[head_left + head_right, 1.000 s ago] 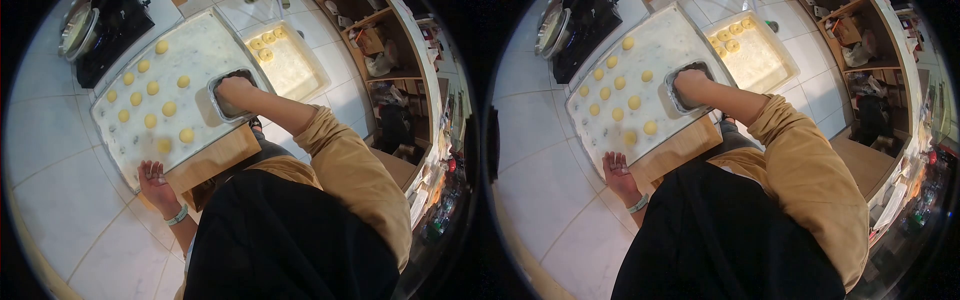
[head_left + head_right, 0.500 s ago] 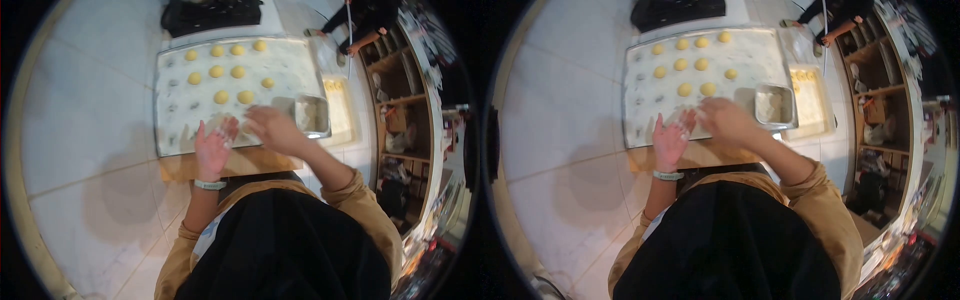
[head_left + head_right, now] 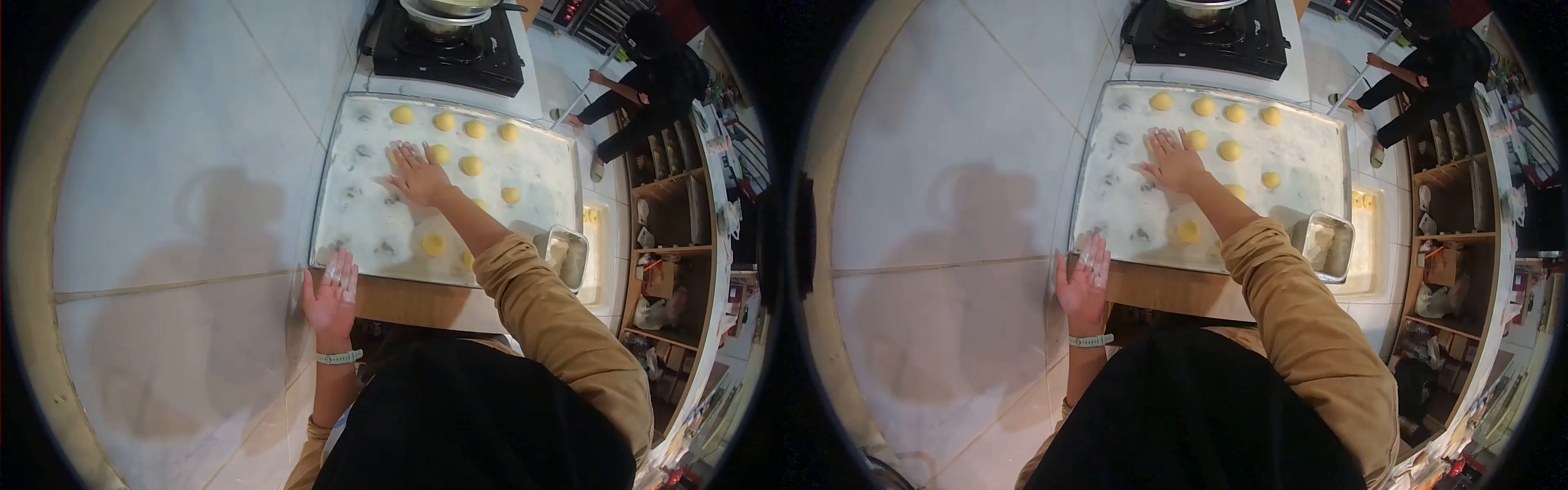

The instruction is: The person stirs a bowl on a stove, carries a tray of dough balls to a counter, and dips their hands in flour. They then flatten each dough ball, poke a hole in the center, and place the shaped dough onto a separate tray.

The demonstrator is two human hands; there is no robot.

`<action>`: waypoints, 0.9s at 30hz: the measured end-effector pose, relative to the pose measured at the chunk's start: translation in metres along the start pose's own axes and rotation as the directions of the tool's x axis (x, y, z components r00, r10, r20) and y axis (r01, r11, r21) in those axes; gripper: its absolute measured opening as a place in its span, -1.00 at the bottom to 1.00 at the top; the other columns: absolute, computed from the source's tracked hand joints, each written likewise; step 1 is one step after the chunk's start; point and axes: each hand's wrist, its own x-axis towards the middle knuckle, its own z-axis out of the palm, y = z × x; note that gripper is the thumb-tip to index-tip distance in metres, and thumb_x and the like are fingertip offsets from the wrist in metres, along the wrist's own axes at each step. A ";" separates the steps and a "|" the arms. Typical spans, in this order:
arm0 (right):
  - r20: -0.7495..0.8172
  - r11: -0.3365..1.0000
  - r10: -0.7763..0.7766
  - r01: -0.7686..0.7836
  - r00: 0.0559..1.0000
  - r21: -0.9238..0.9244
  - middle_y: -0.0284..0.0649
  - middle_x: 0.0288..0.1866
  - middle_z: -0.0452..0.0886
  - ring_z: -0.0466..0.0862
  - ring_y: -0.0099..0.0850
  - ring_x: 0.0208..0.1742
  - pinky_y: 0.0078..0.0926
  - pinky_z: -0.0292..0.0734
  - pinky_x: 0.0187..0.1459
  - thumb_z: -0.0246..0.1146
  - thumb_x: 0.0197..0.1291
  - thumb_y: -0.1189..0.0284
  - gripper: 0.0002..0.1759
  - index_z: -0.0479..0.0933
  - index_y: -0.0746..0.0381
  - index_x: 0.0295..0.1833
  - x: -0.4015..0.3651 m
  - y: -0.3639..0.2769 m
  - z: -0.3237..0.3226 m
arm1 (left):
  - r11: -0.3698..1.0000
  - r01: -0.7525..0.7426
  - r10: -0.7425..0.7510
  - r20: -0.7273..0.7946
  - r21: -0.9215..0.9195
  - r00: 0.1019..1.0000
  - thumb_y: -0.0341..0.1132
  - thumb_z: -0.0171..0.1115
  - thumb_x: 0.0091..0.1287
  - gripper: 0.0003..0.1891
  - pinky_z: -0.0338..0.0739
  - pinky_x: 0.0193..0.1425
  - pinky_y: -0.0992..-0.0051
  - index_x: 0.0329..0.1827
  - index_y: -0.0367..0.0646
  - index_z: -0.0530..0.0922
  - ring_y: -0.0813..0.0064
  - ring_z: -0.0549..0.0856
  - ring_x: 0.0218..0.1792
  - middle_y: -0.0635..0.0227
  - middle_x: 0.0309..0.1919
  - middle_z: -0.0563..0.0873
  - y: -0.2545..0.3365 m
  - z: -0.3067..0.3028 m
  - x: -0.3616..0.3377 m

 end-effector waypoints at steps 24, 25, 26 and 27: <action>0.082 0.999 -0.027 0.031 0.996 -0.043 -0.14 0.41 0.05 -0.02 -0.30 0.45 -0.08 -0.41 0.39 -0.22 0.26 0.03 -0.27 -0.12 0.26 0.39 0.002 0.008 0.003 | 0.996 0.014 -0.009 -0.053 0.086 0.999 -0.12 -0.12 0.37 -0.43 0.10 0.40 0.31 0.28 -0.40 0.12 0.23 0.22 0.32 0.06 0.27 0.26 0.007 -0.020 0.007; -0.034 0.999 -0.003 0.002 0.999 -0.035 -0.16 0.35 0.15 0.09 -0.31 0.40 -0.08 -0.31 0.38 -0.10 0.19 0.16 -0.37 0.06 0.23 0.32 0.004 0.014 0.000 | 0.996 0.017 -0.012 -0.050 0.089 0.999 -0.13 -0.12 0.38 -0.44 0.11 0.40 0.32 0.28 -0.40 0.13 0.24 0.23 0.32 0.06 0.27 0.28 0.007 -0.020 0.008; -0.150 0.999 0.016 -0.021 0.989 -0.028 -0.19 0.29 0.26 0.19 -0.31 0.34 -0.08 -0.21 0.37 0.02 0.11 0.28 -0.44 0.23 0.20 0.25 0.008 0.020 -0.005 | 0.996 0.013 -0.009 -0.047 0.086 0.999 -0.13 -0.12 0.38 -0.44 0.11 0.40 0.32 0.28 -0.40 0.13 0.24 0.23 0.32 0.06 0.27 0.28 0.007 -0.019 0.009; -0.148 0.999 0.011 -0.015 0.989 -0.028 -0.19 0.29 0.26 0.19 -0.31 0.34 -0.08 -0.21 0.37 0.02 0.11 0.28 -0.44 0.23 0.20 0.25 0.009 0.024 -0.010 | 0.995 0.008 0.000 -0.080 0.100 0.997 -0.13 -0.12 0.37 -0.45 0.13 0.39 0.31 0.27 -0.39 0.15 0.24 0.25 0.31 0.07 0.26 0.29 0.008 -0.017 0.007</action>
